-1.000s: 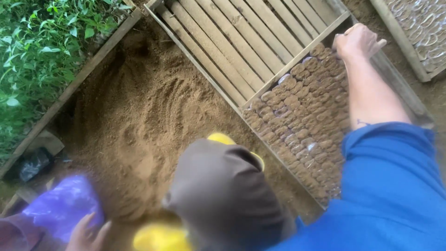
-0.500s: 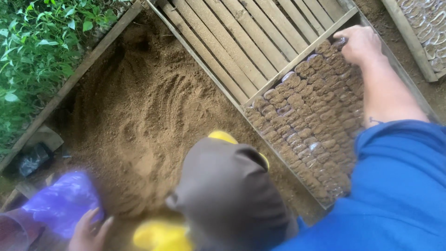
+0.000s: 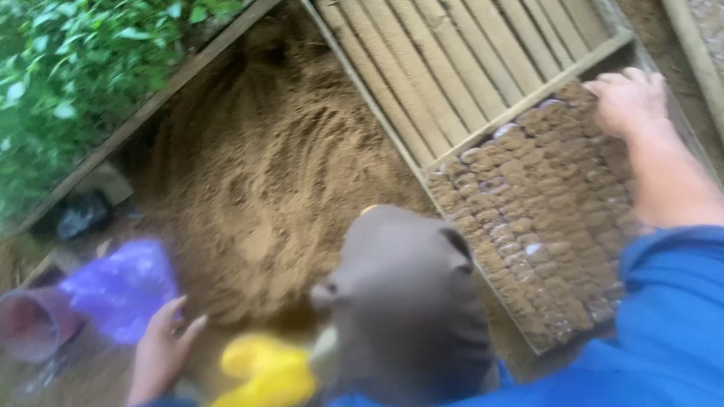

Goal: Filling a seedling tray with manually formed soil blocks using a small plastic mold.

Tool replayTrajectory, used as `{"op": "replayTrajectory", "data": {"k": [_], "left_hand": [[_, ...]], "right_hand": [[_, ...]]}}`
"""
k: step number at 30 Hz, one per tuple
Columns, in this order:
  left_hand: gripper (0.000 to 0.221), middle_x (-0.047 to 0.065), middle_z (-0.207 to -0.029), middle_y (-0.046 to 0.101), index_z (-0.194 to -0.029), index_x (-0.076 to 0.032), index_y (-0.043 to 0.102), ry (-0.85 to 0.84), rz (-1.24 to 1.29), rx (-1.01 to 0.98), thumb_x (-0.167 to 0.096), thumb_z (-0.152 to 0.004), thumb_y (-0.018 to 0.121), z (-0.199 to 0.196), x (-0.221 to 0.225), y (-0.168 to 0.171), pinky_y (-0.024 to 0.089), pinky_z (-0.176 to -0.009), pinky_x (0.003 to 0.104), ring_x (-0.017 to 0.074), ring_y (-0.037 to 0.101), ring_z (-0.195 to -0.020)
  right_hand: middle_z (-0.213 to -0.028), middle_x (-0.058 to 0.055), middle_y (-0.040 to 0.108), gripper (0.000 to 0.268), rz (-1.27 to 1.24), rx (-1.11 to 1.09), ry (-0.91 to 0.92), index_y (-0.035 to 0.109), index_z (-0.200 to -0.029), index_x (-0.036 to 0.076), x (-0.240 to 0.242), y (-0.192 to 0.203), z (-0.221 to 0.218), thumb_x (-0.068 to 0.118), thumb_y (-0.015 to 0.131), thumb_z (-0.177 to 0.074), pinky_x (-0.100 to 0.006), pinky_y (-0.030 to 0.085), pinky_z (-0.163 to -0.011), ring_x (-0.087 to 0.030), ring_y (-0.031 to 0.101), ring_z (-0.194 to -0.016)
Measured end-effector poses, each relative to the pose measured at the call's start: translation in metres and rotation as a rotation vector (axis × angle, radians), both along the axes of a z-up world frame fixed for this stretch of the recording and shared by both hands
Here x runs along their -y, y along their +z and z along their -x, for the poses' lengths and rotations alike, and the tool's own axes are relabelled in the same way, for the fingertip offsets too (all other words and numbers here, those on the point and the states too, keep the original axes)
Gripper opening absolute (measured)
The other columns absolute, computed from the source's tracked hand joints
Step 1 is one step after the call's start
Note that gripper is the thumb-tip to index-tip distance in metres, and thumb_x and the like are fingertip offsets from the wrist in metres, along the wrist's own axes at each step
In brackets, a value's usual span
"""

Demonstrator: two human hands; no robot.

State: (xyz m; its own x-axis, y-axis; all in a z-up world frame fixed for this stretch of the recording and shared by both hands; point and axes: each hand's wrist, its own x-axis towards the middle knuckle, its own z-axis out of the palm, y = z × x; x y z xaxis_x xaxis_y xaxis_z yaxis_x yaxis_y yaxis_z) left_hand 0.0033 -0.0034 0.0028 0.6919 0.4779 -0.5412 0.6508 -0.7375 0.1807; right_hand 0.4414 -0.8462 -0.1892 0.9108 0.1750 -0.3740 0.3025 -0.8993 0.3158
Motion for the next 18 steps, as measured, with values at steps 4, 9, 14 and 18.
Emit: {"op": "replayTrajectory", "data": {"k": [4,9,14,18], "left_hand": [[0.072,0.013,-0.145,0.062,-0.145,-0.011,0.059,0.007,-0.015,-0.018,-0.037,-0.081,0.078,0.003,-0.006,-0.002,0.052,-0.103,0.04,0.0325,0.07,-0.112],[0.073,0.012,-0.145,0.061,-0.147,-0.014,0.057,0.079,-0.004,-0.001,-0.038,-0.081,0.077,-0.023,0.014,0.031,0.05,-0.105,0.042,0.032,0.068,-0.115],[0.074,0.013,-0.145,0.061,-0.148,-0.011,0.056,0.136,0.012,0.059,-0.039,-0.082,0.076,-0.038,0.005,0.054,0.048,-0.106,0.042,0.0322,0.066,-0.118],[0.065,0.012,-0.14,0.066,-0.141,-0.011,0.064,-0.019,-0.141,0.219,-0.04,-0.084,0.077,-0.005,-0.052,0.041,0.043,-0.11,0.042,0.0305,0.061,-0.128]], "right_hand": [[-0.146,-0.008,0.066,0.075,-0.146,0.029,-0.07,0.061,-0.152,0.026,-0.023,0.034,0.005,0.015,0.063,-0.078,-0.063,0.041,-0.097,-0.039,0.054,-0.132],[-0.112,-0.019,0.075,0.052,-0.289,0.524,0.054,0.077,-0.139,0.013,-0.051,0.045,0.001,0.015,0.064,-0.088,-0.049,0.055,-0.077,-0.041,0.066,-0.095],[-0.108,-0.018,0.073,0.036,-0.57,0.518,0.21,0.077,-0.133,0.009,-0.133,0.059,-0.036,0.016,0.069,-0.099,-0.047,0.055,-0.083,-0.037,0.067,-0.1],[-0.115,-0.023,0.073,0.029,-0.764,0.282,0.346,0.082,-0.136,0.001,-0.224,0.093,-0.057,0.016,0.063,-0.12,-0.045,0.049,-0.098,-0.038,0.064,-0.113]]}}
